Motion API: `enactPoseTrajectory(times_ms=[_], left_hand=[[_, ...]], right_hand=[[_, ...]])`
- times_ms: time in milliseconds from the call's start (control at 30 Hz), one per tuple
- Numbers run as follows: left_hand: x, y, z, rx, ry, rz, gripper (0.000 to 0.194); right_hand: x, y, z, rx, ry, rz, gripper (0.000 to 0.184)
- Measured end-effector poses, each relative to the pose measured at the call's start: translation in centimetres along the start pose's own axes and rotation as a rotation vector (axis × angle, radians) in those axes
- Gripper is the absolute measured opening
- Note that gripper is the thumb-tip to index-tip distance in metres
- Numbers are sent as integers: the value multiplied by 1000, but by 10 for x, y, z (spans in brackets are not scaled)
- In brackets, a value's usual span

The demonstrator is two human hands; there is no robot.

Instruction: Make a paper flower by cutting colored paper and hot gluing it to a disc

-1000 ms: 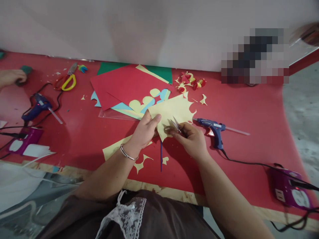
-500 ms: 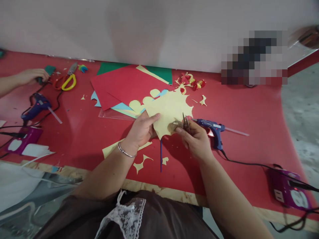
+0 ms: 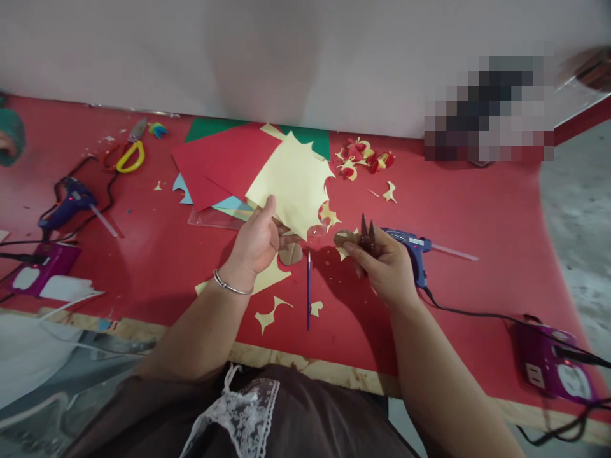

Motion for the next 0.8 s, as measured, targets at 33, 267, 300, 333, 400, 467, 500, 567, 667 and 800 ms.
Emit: enactPoseTrajectory(times_ms=[33, 267, 300, 333, 400, 467, 500, 567, 667, 800], left_hand=[[-2, 0, -1, 13, -7, -23, 74], [-33, -22, -5, 98, -159, -14, 66], [-34, -23, -5, 90, -160, -16, 63], [-36, -25, -5, 86, -164, -18, 62], [-39, -29, -5, 92, -189, -13, 63], [-44, -33, -6, 111, -224, 2, 66], [-47, -34, -7, 117, -237, 13, 67], [-51, -34, -9, 112, -251, 59, 65], [-56, -32, -13, 61, -235, 155, 57], [-51, -29, -12, -3, -172, 147, 50]], right_hand=[[3, -1, 1, 14, 4, -55, 26], [7, -8, 4, 50, 8, -130, 30], [5, -9, 4, 52, -9, -129, 30], [2, -8, 4, 53, -30, -131, 30], [-2, -7, 4, 50, -66, -133, 30], [-5, -6, 4, 46, -89, -133, 30], [-6, -5, 4, 45, -94, -136, 31], [-8, -5, 4, 45, -100, -145, 33], [-11, -8, 3, 62, -111, -157, 33], [-11, -19, 1, 144, -74, -203, 27]])
Point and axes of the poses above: each hand's wrist, its own z-axis towards the middle knuckle, its own x-axis out of the back of the hand, y = z × x, the point moved 10 cm from there along z, towards the middle knuckle, and after that the axes turned 14 degrees about x, right-handed, at the moved point
